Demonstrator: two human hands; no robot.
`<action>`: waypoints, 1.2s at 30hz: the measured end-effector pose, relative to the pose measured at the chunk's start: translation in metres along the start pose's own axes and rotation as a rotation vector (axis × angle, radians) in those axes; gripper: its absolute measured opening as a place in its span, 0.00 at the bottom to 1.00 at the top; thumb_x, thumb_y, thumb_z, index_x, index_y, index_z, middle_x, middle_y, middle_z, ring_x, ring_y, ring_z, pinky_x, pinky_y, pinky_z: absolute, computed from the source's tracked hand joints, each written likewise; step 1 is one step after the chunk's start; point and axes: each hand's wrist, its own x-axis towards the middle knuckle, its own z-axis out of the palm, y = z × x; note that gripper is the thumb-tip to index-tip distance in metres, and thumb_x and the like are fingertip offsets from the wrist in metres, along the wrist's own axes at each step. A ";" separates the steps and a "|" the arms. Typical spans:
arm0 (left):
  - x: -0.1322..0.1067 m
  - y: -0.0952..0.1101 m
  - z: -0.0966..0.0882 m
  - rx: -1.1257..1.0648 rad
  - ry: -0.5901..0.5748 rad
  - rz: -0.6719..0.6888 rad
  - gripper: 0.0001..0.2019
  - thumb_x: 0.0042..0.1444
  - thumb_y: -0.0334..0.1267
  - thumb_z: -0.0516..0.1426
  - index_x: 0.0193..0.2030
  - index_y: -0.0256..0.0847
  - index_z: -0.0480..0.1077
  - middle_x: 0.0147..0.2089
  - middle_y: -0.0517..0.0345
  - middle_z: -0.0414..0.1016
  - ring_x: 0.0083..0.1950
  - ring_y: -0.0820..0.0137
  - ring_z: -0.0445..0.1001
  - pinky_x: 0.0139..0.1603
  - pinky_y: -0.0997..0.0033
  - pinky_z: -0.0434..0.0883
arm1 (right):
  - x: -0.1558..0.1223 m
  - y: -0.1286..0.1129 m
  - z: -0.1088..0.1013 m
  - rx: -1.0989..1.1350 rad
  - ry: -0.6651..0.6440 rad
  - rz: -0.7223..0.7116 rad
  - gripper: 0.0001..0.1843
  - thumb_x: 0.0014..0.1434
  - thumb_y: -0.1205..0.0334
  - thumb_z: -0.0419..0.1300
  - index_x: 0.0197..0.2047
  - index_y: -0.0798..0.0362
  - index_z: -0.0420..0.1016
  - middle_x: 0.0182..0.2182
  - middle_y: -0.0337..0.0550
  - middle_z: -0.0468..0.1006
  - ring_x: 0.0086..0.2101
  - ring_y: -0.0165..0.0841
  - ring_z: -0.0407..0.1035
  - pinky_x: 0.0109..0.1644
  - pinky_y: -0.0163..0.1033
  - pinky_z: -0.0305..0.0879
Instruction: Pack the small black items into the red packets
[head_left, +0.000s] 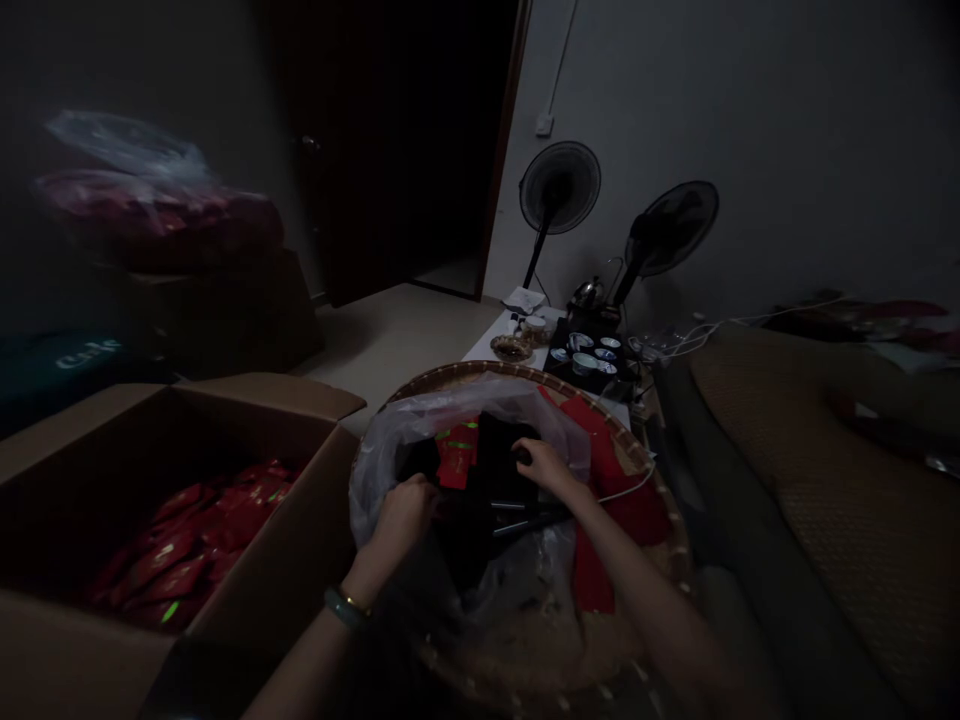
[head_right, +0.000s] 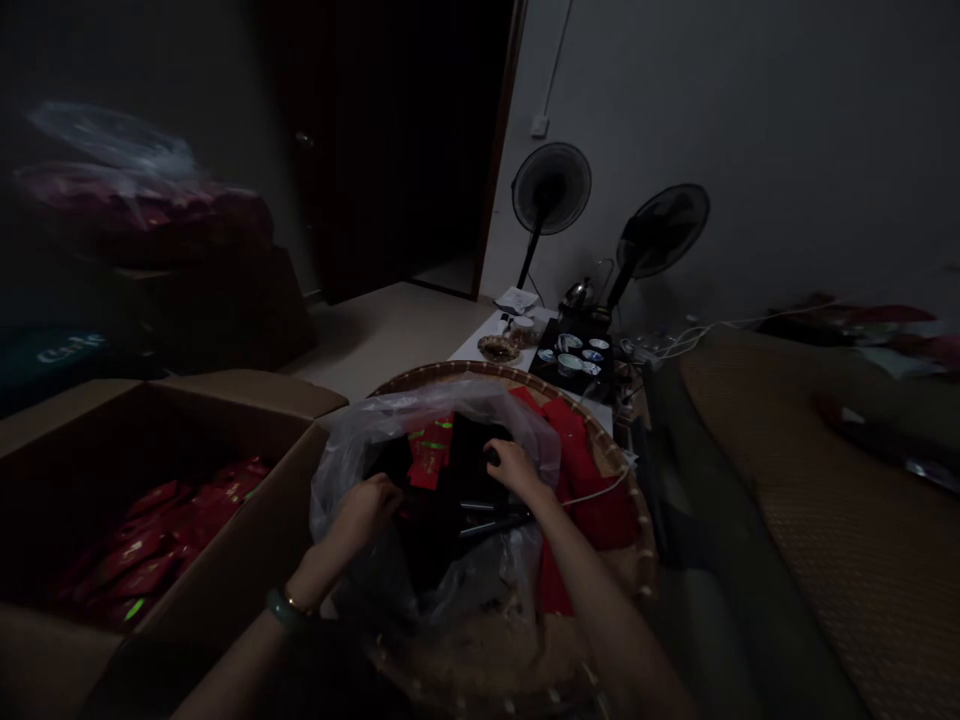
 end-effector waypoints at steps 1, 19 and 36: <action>0.000 0.000 0.000 -0.002 0.000 -0.005 0.13 0.55 0.30 0.48 0.32 0.38 0.74 0.37 0.53 0.72 0.37 0.69 0.71 0.36 0.74 0.62 | 0.000 -0.001 0.002 0.025 -0.006 -0.003 0.18 0.52 0.67 0.56 0.48 0.53 0.66 0.42 0.44 0.71 0.43 0.33 0.65 0.46 0.36 0.60; 0.003 -0.003 0.001 -0.207 0.040 0.076 0.18 0.46 0.23 0.51 0.42 0.39 0.74 0.44 0.52 0.74 0.45 0.68 0.71 0.46 0.73 0.65 | 0.004 -0.015 0.016 0.918 0.164 0.238 0.22 0.51 0.59 0.55 0.51 0.51 0.62 0.39 0.43 0.71 0.36 0.33 0.71 0.30 0.39 0.72; 0.002 0.003 0.001 -0.215 0.007 0.110 0.16 0.45 0.25 0.52 0.39 0.40 0.74 0.36 0.55 0.74 0.36 0.71 0.71 0.34 0.77 0.62 | -0.034 -0.107 -0.037 1.873 -0.246 0.192 0.19 0.42 0.66 0.66 0.39 0.55 0.68 0.36 0.40 0.76 0.36 0.30 0.73 0.43 0.35 0.68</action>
